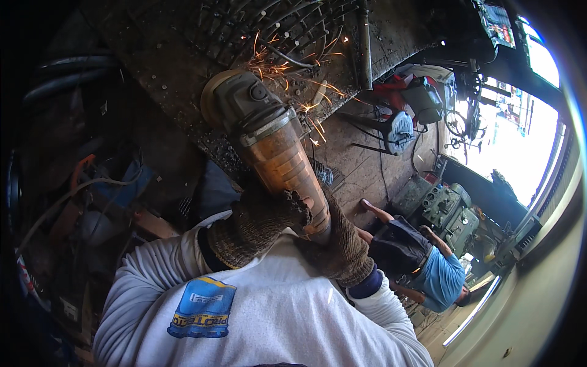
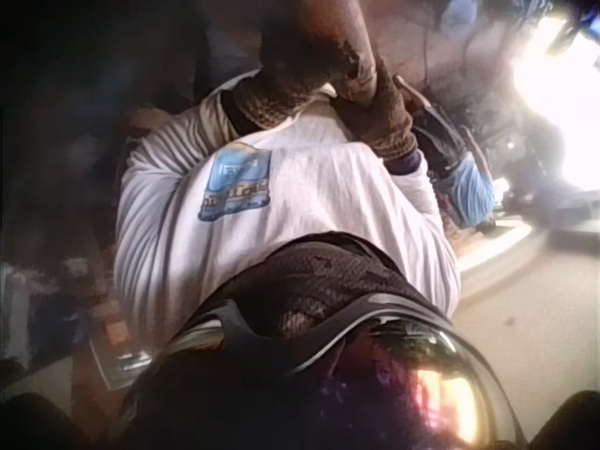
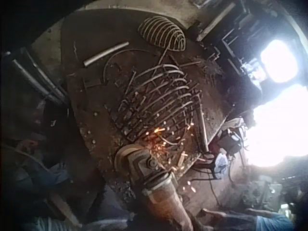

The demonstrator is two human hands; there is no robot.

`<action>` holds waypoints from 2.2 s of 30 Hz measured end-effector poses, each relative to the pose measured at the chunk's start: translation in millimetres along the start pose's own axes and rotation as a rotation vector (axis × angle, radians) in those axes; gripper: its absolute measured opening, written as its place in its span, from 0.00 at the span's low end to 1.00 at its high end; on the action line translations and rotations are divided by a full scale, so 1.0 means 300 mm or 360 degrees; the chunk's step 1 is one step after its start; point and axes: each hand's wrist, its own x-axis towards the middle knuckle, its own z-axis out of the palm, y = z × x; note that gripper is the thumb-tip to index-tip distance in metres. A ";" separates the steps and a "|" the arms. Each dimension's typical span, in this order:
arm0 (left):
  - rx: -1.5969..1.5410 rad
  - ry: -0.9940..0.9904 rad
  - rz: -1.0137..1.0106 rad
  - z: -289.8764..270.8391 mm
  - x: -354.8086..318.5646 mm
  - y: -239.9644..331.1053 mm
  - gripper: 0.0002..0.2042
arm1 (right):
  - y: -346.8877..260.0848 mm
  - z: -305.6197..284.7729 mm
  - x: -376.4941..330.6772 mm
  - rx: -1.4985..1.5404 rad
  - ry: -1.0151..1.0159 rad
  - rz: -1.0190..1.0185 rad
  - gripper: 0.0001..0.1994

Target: The person welds points on a curved metal grid structure using a welding torch, taps the metal with a hammer, and uses an angle grinder to smooth a separate metal rod.

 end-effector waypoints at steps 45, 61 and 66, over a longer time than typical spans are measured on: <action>-0.0269 -0.0004 -0.0139 -0.074 0.102 0.033 0.10 | 0.111 -0.060 0.062 -0.0162 -0.0378 -0.0205 0.43; -0.0382 -0.0471 -0.0538 -0.044 0.047 0.040 0.33 | 0.013 -0.063 -0.004 -0.0382 0.0076 -0.0215 0.45; -0.1060 -0.0050 0.0068 -0.094 0.216 0.202 0.25 | 0.134 -0.093 -0.035 0.0171 0.0165 -0.0409 0.37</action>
